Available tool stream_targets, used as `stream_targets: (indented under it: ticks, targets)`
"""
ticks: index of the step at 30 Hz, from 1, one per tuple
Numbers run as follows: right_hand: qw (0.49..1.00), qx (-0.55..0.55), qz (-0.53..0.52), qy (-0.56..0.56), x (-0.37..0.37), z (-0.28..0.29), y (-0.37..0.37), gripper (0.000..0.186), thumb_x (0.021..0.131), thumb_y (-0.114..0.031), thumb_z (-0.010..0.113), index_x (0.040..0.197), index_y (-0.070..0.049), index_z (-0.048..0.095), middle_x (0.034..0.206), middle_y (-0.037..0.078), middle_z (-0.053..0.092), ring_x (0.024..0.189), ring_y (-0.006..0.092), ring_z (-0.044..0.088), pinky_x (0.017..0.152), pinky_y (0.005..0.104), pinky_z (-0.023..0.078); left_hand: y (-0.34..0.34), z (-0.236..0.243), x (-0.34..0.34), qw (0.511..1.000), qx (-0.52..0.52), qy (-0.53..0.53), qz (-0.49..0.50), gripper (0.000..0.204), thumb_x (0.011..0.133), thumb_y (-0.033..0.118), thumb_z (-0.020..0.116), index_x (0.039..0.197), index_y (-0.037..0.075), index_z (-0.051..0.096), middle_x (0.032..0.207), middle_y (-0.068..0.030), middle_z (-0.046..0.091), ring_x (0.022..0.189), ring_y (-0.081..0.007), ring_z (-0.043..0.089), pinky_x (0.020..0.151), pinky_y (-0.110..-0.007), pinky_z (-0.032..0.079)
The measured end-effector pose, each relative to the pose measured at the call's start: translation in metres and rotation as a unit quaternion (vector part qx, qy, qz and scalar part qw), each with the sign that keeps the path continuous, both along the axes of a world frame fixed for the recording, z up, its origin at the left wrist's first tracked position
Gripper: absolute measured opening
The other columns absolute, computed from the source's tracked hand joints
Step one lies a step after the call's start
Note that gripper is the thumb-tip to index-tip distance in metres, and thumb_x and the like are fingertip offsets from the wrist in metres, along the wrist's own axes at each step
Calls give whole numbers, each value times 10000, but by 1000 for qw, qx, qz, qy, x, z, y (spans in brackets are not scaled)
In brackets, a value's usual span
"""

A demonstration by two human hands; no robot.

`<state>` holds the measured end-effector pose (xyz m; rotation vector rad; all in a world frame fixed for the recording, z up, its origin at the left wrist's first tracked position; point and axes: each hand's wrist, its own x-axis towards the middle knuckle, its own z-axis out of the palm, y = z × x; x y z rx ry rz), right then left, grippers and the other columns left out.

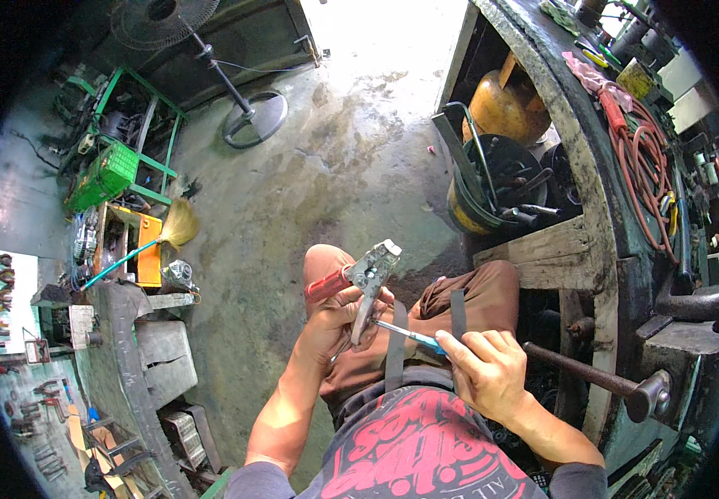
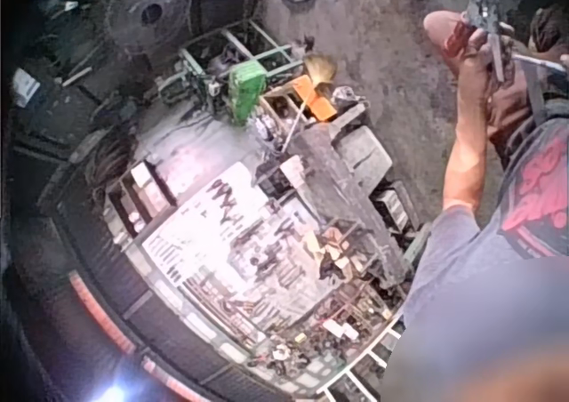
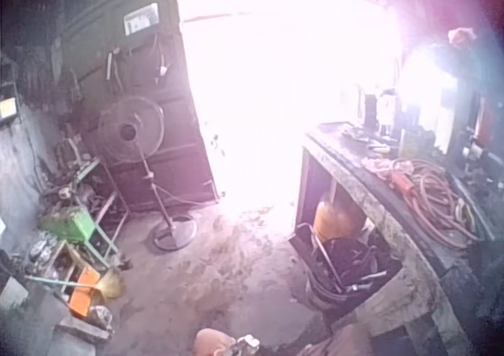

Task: The person retrieves a red wire crimper and a screwdriver, then sits and uses the screwdriver to adjust the crimper's internal mechanism. The person wipes the tool with a cloth and continues to manipulate the crimper and a red cable, appearing to test or adjust the crimping action.

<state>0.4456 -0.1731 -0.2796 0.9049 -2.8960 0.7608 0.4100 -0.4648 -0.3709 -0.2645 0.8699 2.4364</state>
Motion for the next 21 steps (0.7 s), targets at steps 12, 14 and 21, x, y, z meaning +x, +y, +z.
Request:
stream_targets:
  ticks: [12,14,21]
  targets:
    - [999,-14,-34,4,-8,-5,-8,339,743,-91,782,1056,-27,670,980,153,636,896,403,651,827,502,504,2,1,0,999,-22,-10,-31,399,963,127,670,1311,-63,618,1052,-111,735,795,-157,724,658,-270,607]
    - [993,18,-81,-89,-5,-5,-11,378,776,-96,774,1123,-19,646,1025,162,626,900,407,641,849,500,500,6,4,1,998,-59,-4,-22,395,974,159,662,1298,-64,624,1002,-97,727,714,-137,687,584,-249,550]
    - [987,-21,-19,-155,-6,-17,-11,384,847,-107,720,1199,0,610,1065,201,606,970,386,595,894,494,481,14,17,-1,992,-126,27,-14,384,1001,217,646,1252,-74,639,841,-61,682,569,-106,593,477,-235,426]
